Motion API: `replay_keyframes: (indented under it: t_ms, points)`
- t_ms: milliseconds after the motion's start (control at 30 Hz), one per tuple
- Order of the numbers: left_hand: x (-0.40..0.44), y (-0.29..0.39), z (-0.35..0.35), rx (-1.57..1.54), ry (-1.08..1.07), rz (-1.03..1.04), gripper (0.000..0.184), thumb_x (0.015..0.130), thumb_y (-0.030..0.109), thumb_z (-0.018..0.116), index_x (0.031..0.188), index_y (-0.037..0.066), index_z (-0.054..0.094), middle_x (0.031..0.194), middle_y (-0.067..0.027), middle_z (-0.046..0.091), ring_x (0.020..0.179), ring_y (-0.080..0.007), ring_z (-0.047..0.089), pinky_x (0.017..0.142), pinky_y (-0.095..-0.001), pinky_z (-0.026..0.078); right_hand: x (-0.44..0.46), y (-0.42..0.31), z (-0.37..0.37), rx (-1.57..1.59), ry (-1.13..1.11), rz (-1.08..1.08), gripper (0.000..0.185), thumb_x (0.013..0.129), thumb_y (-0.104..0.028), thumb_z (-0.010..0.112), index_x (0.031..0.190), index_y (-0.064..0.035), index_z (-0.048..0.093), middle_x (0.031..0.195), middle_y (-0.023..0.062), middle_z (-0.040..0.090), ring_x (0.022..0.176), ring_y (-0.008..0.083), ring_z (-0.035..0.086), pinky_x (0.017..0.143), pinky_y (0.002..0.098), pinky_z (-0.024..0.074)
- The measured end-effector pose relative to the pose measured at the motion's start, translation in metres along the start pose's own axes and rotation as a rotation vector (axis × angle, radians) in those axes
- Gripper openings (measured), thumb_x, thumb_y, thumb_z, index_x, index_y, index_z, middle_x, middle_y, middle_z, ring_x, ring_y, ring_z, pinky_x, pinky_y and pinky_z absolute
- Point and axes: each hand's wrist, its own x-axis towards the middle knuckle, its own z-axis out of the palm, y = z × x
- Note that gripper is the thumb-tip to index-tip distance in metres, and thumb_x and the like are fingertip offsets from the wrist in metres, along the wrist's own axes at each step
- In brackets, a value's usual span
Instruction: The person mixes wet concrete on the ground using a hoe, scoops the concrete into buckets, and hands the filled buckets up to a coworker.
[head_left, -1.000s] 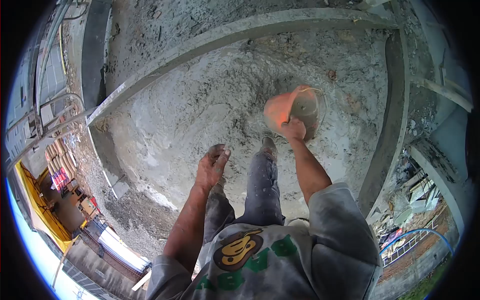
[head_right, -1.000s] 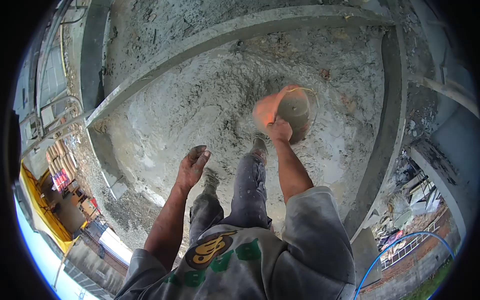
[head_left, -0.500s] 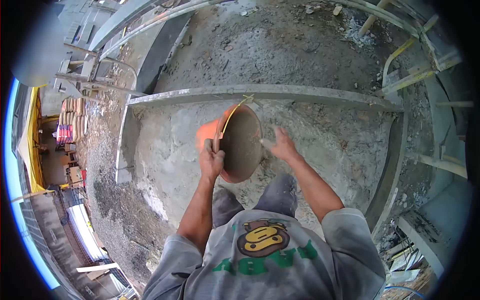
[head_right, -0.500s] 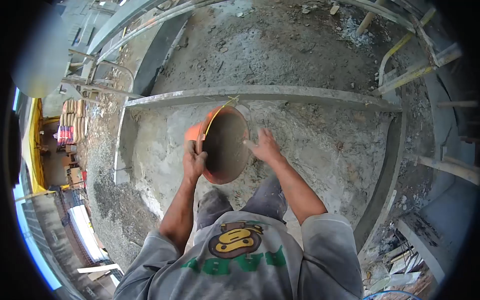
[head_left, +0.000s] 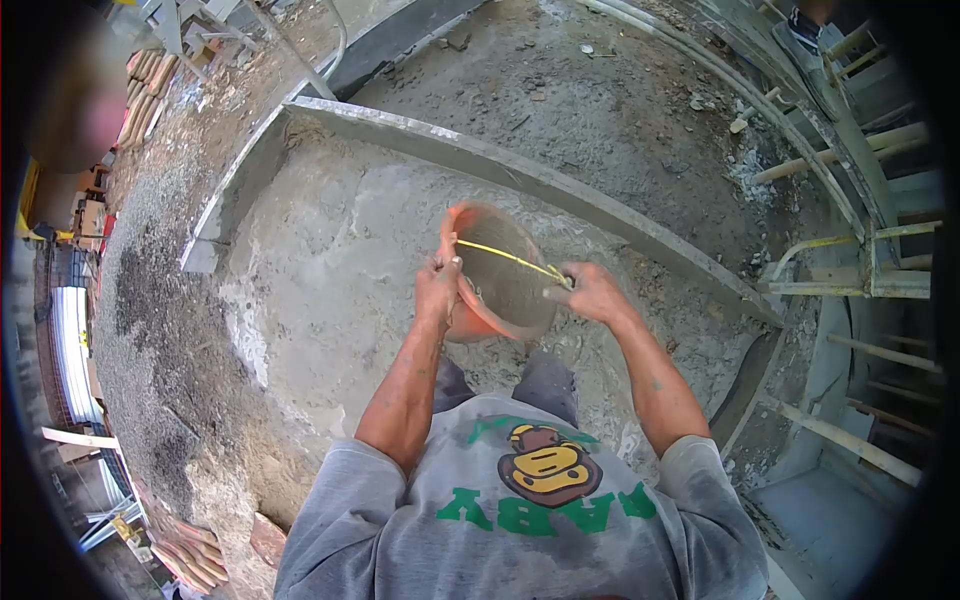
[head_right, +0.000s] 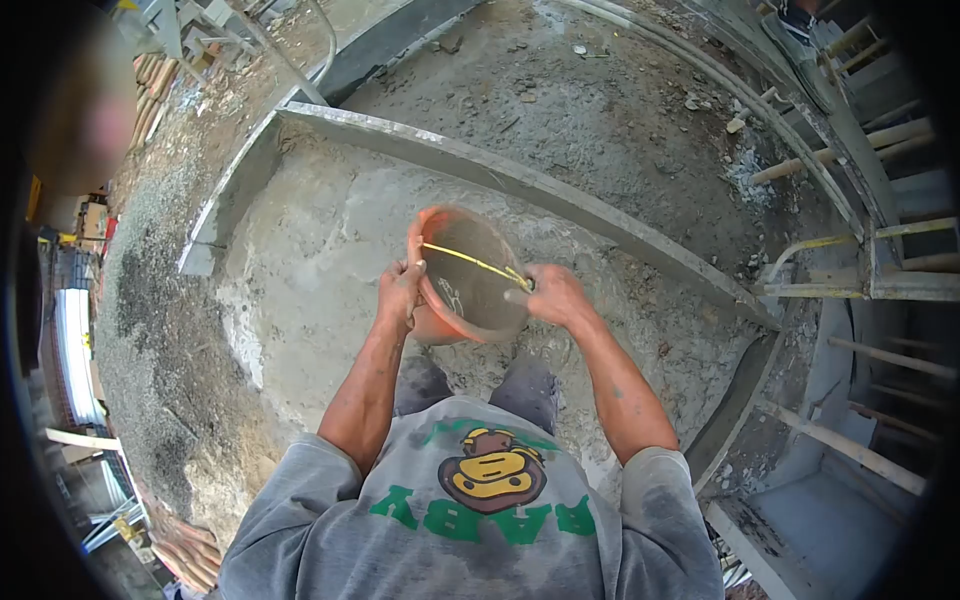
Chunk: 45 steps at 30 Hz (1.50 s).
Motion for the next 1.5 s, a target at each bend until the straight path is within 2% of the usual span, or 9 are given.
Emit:
replay_keyframes:
  t_ms: [267,367,433,567,800,867,1000,1300,1500]
  points:
    - [0.041,-0.036,-0.085,-0.264,0.031,-0.300,0.025,0.089,0.024,0.052,0.093,0.000,0.056,0.079,-0.0070,0.059,0.072,-0.0158,0.058,0.064,-0.0277,0.049,0.066,-0.021,0.205,-0.377,0.030,-0.033,0.015,0.070,-0.009,0.062,0.083,-0.0061,0.056,0.088,0.0153,0.051,0.082,0.0377,0.059,0.070,0.0471,0.0480]
    - [0.087,-0.093,-0.172,-0.159,0.281,-0.104,0.027,0.091,0.026,0.051,0.096,0.000,0.058,0.082,-0.0061,0.059,0.081,-0.0162,0.058,0.075,-0.0280,0.046,0.132,-0.033,0.262,-0.339,0.041,-0.138,0.013,0.070,-0.009,0.062,0.080,-0.0071,0.054,0.084,0.0121,0.053,0.081,0.0358,0.059,0.069,0.0474,0.0468]
    - [0.123,-0.151,-0.241,0.098,0.533,-0.177,0.043,0.090,0.035,0.052,0.111,-0.002,0.054,0.102,-0.0127,0.059,0.099,-0.0216,0.056,0.088,-0.0329,0.042,0.189,-0.038,0.307,-0.294,0.016,-0.183,0.012,0.071,-0.011,0.062,0.080,-0.0074,0.054,0.082,0.0112,0.054,0.082,0.0349,0.058,0.070,0.0471,0.0463]
    - [0.190,-0.254,-0.352,-0.323,0.729,-0.759,0.089,0.083,0.065,0.043,0.142,0.003,0.021,0.146,-0.0183,0.024,0.134,-0.0302,0.025,0.106,-0.0501,0.019,0.284,-0.036,0.425,-0.084,-0.179,-0.205,0.014,0.075,-0.017,0.061,0.085,-0.0072,0.058,0.083,0.0122,0.057,0.085,0.0338,0.058,0.073,0.0463,0.0460]
    - [0.302,-0.384,-0.432,-0.218,0.910,-0.246,0.078,0.084,0.059,0.050,0.137,0.004,0.032,0.137,-0.0144,0.037,0.124,-0.0275,0.037,0.103,-0.0438,0.029,0.407,0.111,0.598,0.134,-0.417,0.072,0.027,0.079,-0.028,0.062,0.096,-0.0079,0.064,0.093,0.0197,0.063,0.092,0.0363,0.059,0.077,0.0438,0.0468]
    - [0.334,-0.395,-0.417,-0.173,0.927,-0.098,0.068,0.085,0.050,0.055,0.131,0.003,0.041,0.127,-0.0131,0.048,0.113,-0.0243,0.048,0.097,-0.0371,0.039,0.427,0.147,0.578,0.172,-0.197,-0.015,0.022,0.081,-0.026,0.064,0.088,-0.0054,0.066,0.073,0.0165,0.061,0.068,0.0257,0.061,0.064,0.0352,0.0456]
    - [0.391,-0.342,-0.340,0.091,0.751,0.115,0.062,0.084,0.047,0.060,0.122,-0.001,0.048,0.113,-0.0137,0.056,0.102,-0.0219,0.053,0.087,-0.0340,0.045,0.440,0.221,0.519,0.312,-0.371,0.160,0.037,0.079,-0.033,0.068,0.059,-0.0027,0.061,0.049,0.0027,0.045,0.049,0.0086,0.041,0.048,0.0275,0.0347]
    - [0.408,-0.363,-0.073,0.649,0.779,0.141,0.070,0.082,0.049,0.060,0.122,-0.007,0.043,0.117,-0.0217,0.052,0.105,-0.0263,0.052,0.089,-0.0355,0.043,0.376,0.389,0.311,0.550,-0.135,0.353,0.041,0.078,-0.034,0.069,0.054,-0.0035,0.059,0.048,-0.0019,0.046,0.049,0.0073,0.043,0.046,0.0265,0.0329]
    - [0.328,-0.443,0.099,0.465,0.680,0.021,0.073,0.083,0.053,0.054,0.122,-0.008,0.043,0.124,-0.0292,0.044,0.116,-0.0380,0.044,0.099,-0.0435,0.033,0.195,0.465,0.184,0.630,-0.082,0.391,0.035,0.080,-0.020,0.069,0.055,-0.0030,0.053,0.052,-0.0064,0.040,0.051,0.0036,0.035,0.045,0.0254,0.0254]
